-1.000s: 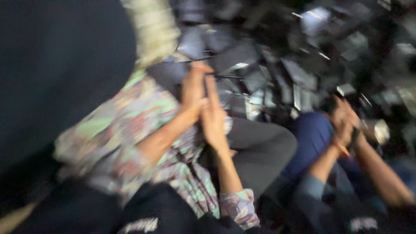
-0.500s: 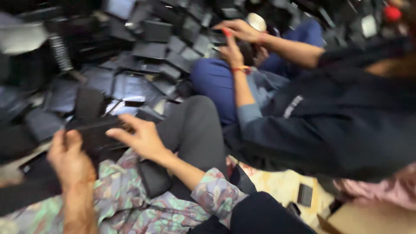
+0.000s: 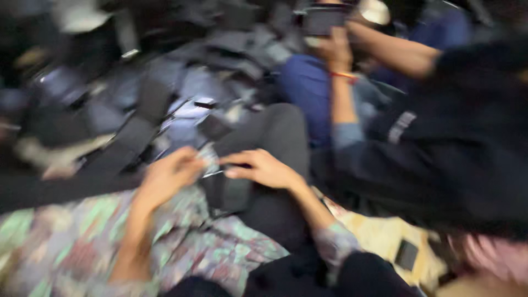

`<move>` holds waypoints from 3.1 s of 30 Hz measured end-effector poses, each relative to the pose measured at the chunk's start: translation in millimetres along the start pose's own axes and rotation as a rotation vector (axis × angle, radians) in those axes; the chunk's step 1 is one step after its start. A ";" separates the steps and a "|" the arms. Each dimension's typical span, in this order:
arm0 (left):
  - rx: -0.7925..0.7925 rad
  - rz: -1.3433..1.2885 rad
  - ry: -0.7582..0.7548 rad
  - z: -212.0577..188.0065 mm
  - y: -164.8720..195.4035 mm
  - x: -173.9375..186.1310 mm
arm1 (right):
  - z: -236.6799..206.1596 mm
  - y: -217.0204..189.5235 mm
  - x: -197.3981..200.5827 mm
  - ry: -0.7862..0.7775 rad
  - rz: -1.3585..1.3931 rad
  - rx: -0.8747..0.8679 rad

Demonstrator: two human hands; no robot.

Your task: The person sits on the floor and repeatedly picks up small black rectangular boxes and inserts a smaller black component into each one. The person handles the boxes one at a time, aligning and pressing the component into place before setting the assembled unit aside.

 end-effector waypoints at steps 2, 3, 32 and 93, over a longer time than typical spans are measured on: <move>-0.168 0.105 -0.103 1.6 23.4 -23.8 | -8.9 11.6 -7.2 -0.048 -0.235 -0.078; -0.334 0.079 -0.117 -3.5 41.5 -32.6 | -8.7 9.0 -2.7 -0.001 -0.271 -0.075; 0.180 -1.306 0.524 24.4 -48.1 61.8 | 164.1 -60.3 -27.2 -0.241 0.071 0.197; -0.481 -0.778 0.470 11.0 -53.9 66.7 | 63.4 -37.3 -43.9 0.585 0.079 0.034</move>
Point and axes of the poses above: each hand's wrist, its own z-axis towards the middle knuckle, its own x-axis out of the back of the hand, y = z × x, the point moved 10 cm from there along z, towards the middle knuckle, and after that the axes turned 1 degree about -z, right-handed, at the moved point
